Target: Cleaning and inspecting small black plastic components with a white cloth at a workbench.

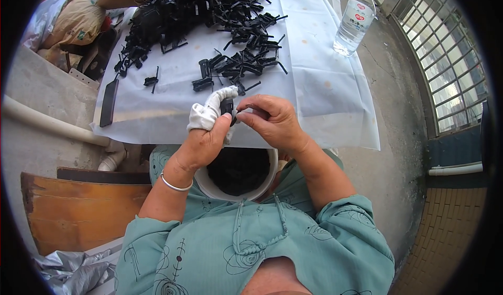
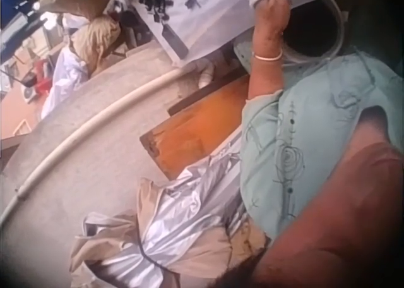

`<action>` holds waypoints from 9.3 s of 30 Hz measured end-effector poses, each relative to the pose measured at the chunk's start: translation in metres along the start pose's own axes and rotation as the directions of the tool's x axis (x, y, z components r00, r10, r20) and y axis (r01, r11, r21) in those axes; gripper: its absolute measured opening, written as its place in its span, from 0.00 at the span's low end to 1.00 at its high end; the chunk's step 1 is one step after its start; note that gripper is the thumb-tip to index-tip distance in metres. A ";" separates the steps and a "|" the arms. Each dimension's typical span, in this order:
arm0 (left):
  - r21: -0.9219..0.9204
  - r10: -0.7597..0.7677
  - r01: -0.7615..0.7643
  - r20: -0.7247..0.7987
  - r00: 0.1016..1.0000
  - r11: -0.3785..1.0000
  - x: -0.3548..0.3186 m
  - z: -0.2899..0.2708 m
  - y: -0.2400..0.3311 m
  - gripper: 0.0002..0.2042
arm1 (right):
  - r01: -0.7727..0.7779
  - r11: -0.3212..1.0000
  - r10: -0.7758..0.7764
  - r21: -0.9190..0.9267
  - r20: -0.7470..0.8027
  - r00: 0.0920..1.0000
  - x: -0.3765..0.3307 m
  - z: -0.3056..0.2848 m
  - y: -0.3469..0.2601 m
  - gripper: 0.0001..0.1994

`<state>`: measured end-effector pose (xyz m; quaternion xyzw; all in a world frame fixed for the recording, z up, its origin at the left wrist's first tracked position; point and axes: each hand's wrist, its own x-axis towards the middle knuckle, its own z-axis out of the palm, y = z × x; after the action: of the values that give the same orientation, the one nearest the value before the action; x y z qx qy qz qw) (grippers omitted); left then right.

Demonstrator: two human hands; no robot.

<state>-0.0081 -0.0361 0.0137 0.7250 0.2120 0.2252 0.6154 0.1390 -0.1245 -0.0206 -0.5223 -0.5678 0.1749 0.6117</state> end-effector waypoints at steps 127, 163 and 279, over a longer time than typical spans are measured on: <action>-0.378 -0.007 -0.037 -0.116 0.993 0.925 0.007 -0.003 -0.008 0.12 | -0.113 0.987 0.108 0.114 0.052 0.993 -0.005 0.013 0.000 0.06; 0.509 0.380 -0.276 -0.111 0.918 0.816 -0.004 0.012 -0.023 0.13 | -0.508 0.804 0.489 0.308 0.142 0.861 -0.006 0.028 0.004 0.14; 0.171 0.203 -0.207 0.044 0.978 0.963 -0.004 -0.002 -0.009 0.16 | -0.393 0.900 0.347 0.187 0.235 0.908 0.004 0.004 -0.004 0.07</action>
<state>-0.0128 -0.0354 0.0046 0.7971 0.1468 0.2587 0.5255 0.1350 -0.1211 -0.0162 -0.5270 -0.4910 0.4033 0.5644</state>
